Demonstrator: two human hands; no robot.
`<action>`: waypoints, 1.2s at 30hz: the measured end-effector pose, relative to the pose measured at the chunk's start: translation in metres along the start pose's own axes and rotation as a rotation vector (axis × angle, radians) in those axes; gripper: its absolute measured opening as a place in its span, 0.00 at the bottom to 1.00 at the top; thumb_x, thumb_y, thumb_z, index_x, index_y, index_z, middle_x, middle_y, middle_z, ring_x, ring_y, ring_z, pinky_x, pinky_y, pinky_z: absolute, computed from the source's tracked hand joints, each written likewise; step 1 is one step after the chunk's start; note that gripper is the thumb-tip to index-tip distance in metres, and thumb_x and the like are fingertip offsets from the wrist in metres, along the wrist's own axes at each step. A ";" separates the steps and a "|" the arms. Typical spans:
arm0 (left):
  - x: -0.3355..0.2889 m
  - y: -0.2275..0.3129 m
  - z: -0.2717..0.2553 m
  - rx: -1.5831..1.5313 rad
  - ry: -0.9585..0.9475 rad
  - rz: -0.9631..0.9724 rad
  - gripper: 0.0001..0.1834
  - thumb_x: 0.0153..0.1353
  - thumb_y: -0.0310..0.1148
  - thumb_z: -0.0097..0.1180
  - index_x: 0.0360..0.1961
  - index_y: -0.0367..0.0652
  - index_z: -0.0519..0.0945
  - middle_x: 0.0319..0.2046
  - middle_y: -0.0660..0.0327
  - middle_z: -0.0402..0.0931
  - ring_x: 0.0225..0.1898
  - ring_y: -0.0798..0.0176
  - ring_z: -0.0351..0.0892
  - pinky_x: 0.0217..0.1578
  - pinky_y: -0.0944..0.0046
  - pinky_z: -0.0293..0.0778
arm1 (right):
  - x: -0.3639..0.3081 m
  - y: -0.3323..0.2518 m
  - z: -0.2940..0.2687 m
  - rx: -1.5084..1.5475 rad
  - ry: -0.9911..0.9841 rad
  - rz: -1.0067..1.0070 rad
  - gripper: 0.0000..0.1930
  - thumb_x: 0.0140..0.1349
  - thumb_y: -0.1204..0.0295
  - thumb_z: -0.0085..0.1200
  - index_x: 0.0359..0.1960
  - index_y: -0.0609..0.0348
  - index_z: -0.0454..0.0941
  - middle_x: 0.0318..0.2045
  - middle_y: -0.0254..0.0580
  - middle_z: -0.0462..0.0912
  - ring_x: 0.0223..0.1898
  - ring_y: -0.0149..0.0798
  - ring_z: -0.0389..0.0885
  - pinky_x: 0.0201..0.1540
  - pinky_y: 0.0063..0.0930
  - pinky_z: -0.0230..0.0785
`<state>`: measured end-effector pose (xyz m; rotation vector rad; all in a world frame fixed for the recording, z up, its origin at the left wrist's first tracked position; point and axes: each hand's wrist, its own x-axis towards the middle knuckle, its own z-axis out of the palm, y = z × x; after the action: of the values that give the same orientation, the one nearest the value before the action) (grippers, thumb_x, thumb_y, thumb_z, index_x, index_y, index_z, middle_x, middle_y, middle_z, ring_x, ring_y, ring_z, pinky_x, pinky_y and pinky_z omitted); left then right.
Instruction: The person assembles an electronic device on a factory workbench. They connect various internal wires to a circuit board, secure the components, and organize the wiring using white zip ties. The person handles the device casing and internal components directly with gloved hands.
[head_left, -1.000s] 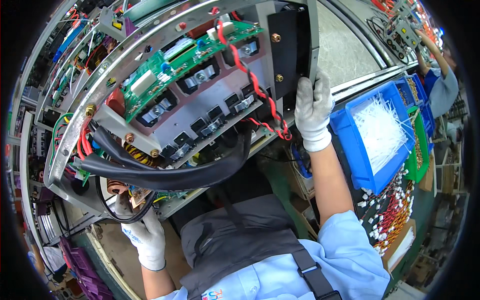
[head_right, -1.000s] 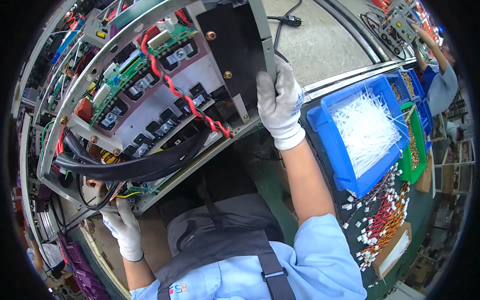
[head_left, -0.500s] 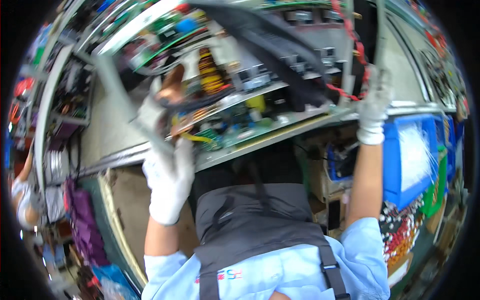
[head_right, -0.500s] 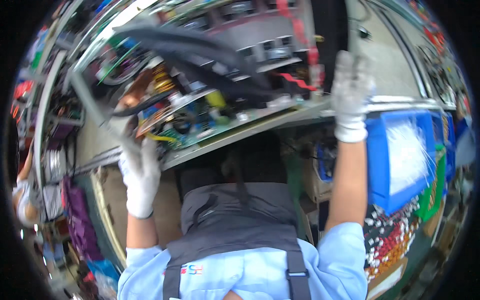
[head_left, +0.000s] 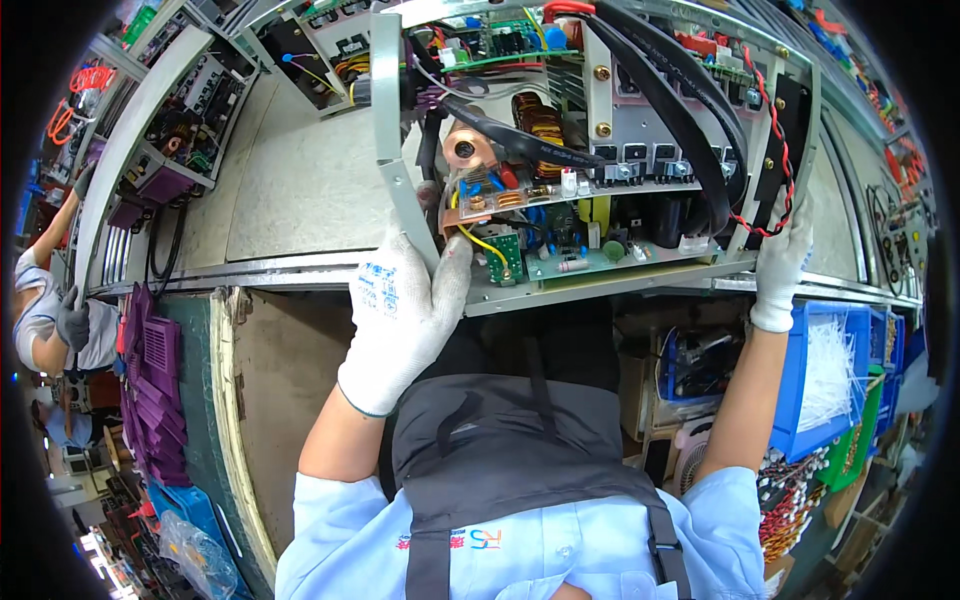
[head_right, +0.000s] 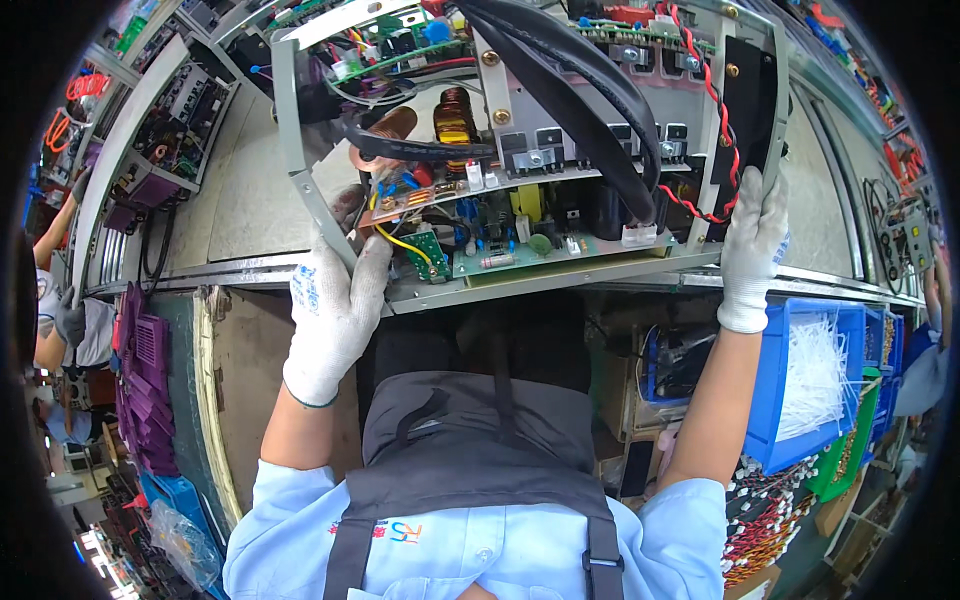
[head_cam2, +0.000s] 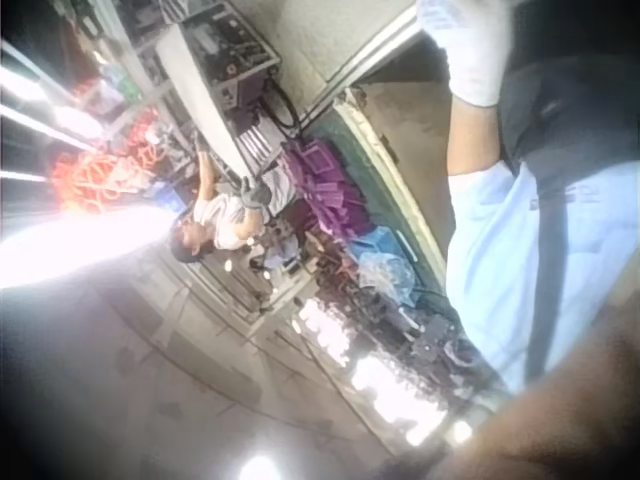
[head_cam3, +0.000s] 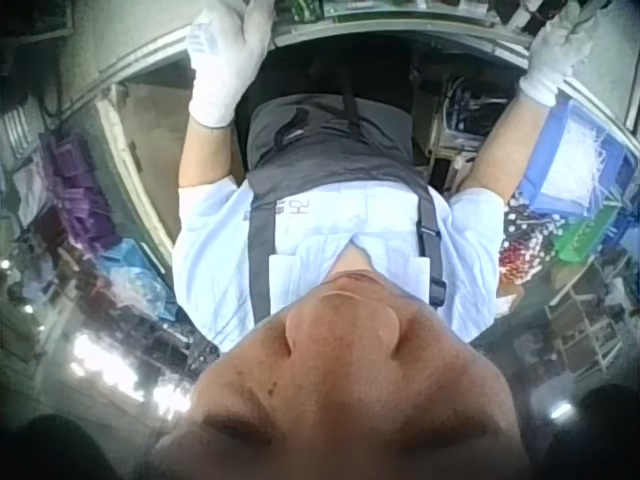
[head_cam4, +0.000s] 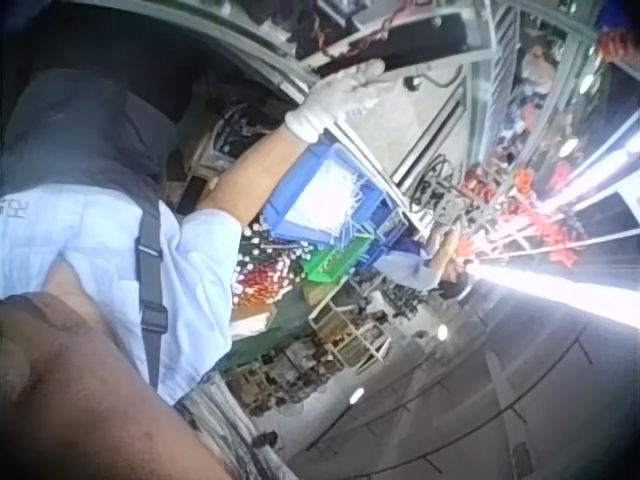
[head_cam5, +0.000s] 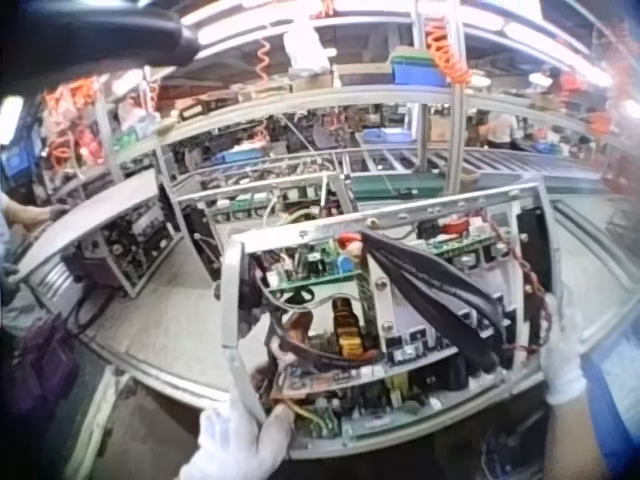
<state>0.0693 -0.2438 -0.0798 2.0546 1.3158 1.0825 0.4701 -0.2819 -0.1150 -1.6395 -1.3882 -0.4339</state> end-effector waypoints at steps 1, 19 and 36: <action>0.001 0.000 0.000 0.006 -0.015 -0.004 0.25 0.60 0.28 0.57 0.55 0.26 0.68 0.41 0.40 0.78 0.36 0.43 0.82 0.37 0.57 0.76 | 0.001 -0.001 -0.002 0.034 -0.019 0.080 0.21 0.71 0.65 0.46 0.55 0.74 0.69 0.43 0.53 0.78 0.41 0.38 0.75 0.46 0.28 0.68; -0.004 -0.021 -0.018 -0.231 -0.178 -0.027 0.24 0.73 0.34 0.40 0.64 0.28 0.61 0.51 0.49 0.72 0.48 0.59 0.73 0.49 0.65 0.68 | 0.003 0.017 -0.008 -0.110 -0.122 0.263 0.19 0.67 0.74 0.45 0.59 0.67 0.69 0.47 0.56 0.77 0.45 0.47 0.77 0.49 0.34 0.67; -0.008 -0.038 0.011 -0.226 0.146 -0.050 0.37 0.68 0.34 0.47 0.71 0.33 0.45 0.65 0.50 0.59 0.52 0.64 0.67 0.49 0.65 0.69 | -0.001 0.001 -0.001 -0.492 -0.135 -0.015 0.23 0.59 0.75 0.51 0.59 0.60 0.71 0.46 0.59 0.73 0.47 0.55 0.71 0.52 0.45 0.64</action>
<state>0.0558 -0.2342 -0.1166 1.7984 1.2426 1.3150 0.4709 -0.2834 -0.1158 -2.0850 -1.4709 -0.7284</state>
